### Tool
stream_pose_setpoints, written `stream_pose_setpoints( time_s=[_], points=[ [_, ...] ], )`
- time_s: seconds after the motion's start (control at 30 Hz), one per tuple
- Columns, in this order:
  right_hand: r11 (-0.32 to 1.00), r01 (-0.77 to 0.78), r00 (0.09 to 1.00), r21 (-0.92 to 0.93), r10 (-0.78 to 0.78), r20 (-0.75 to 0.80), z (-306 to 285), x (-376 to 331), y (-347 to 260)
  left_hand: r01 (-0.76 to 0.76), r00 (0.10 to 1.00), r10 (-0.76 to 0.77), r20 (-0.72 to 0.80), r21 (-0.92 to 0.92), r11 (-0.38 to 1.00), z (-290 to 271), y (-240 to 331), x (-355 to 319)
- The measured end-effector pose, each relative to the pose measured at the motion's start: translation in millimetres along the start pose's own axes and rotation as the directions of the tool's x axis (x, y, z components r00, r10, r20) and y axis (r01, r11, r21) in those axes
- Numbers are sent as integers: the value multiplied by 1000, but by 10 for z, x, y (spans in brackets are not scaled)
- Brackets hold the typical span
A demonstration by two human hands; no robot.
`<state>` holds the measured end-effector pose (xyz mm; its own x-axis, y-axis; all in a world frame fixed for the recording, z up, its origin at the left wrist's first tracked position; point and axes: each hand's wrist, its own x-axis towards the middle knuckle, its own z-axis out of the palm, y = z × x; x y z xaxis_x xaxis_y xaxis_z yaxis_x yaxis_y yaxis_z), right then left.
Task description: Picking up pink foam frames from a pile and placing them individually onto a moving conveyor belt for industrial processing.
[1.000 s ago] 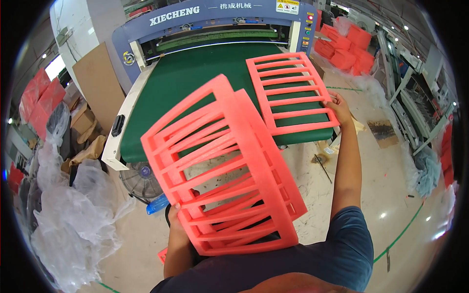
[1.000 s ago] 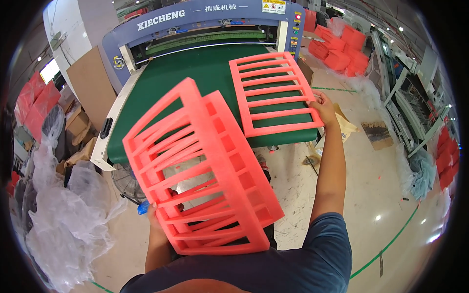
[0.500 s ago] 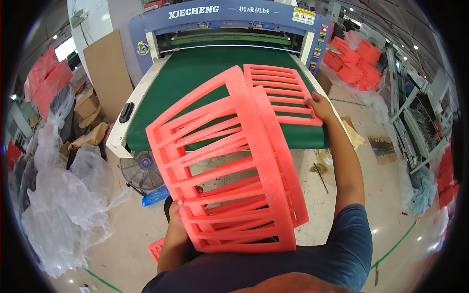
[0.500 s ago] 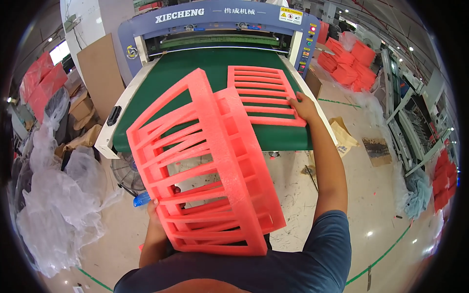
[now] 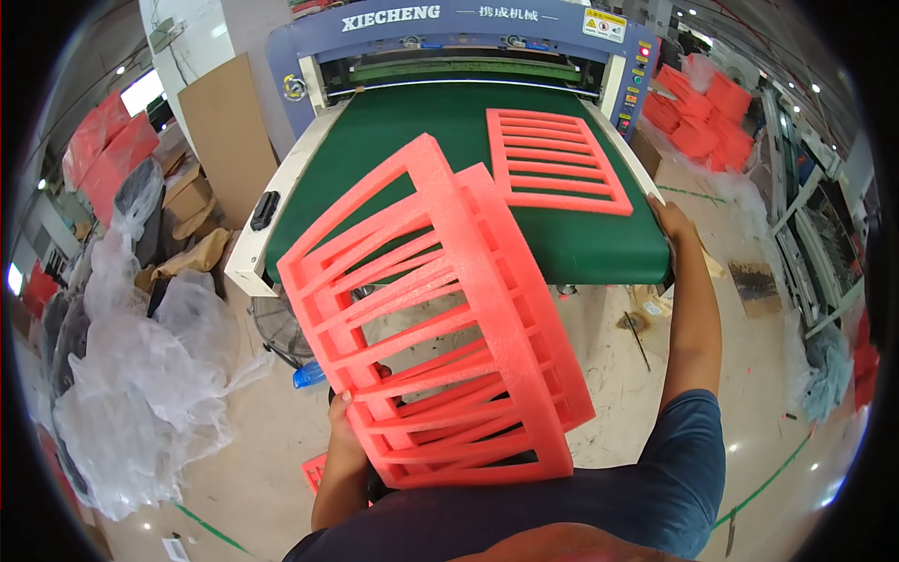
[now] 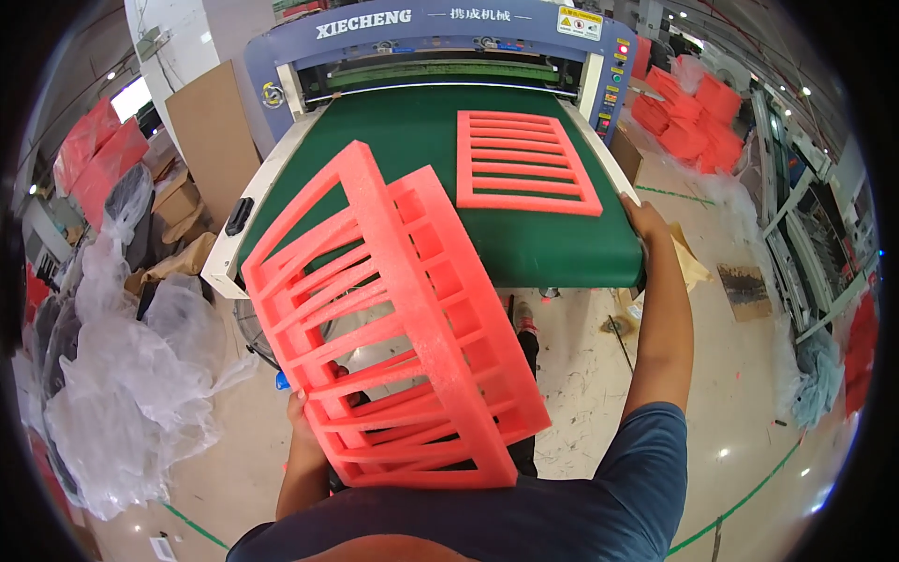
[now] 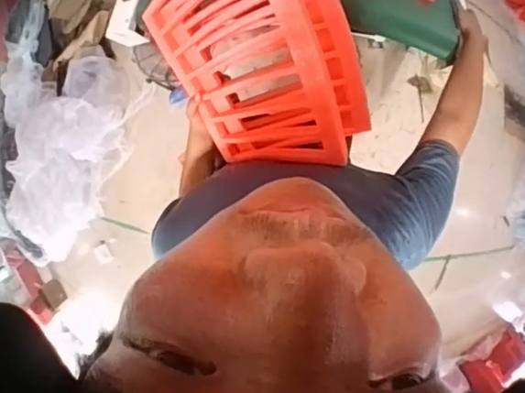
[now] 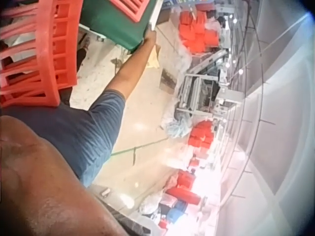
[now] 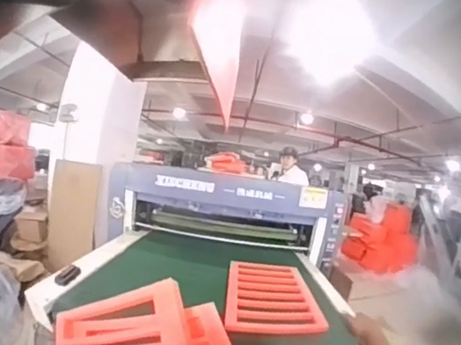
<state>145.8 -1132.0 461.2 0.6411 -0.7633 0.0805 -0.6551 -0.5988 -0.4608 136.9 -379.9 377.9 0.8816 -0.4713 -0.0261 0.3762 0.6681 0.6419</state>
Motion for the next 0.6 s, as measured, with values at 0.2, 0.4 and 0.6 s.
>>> stream_pose_setpoints(
  time_s=[0.2, 0.4, 0.6],
  points=[
    [996, -34, 999, -82, 33, -14, 18, -116, -124, 73, 995, -69, 74, -57, 996, 54, -116, 160],
    [998, -40, 999, -43, 40, 2, -14, -282, -249, 76, 993, -73, 94, -27, 997, 110, -136, 154],
    [999, -28, 999, -40, 27, -23, -3, -255, -226, 100, 993, -98, 61, -28, 995, 129, -114, 79]
  ],
)
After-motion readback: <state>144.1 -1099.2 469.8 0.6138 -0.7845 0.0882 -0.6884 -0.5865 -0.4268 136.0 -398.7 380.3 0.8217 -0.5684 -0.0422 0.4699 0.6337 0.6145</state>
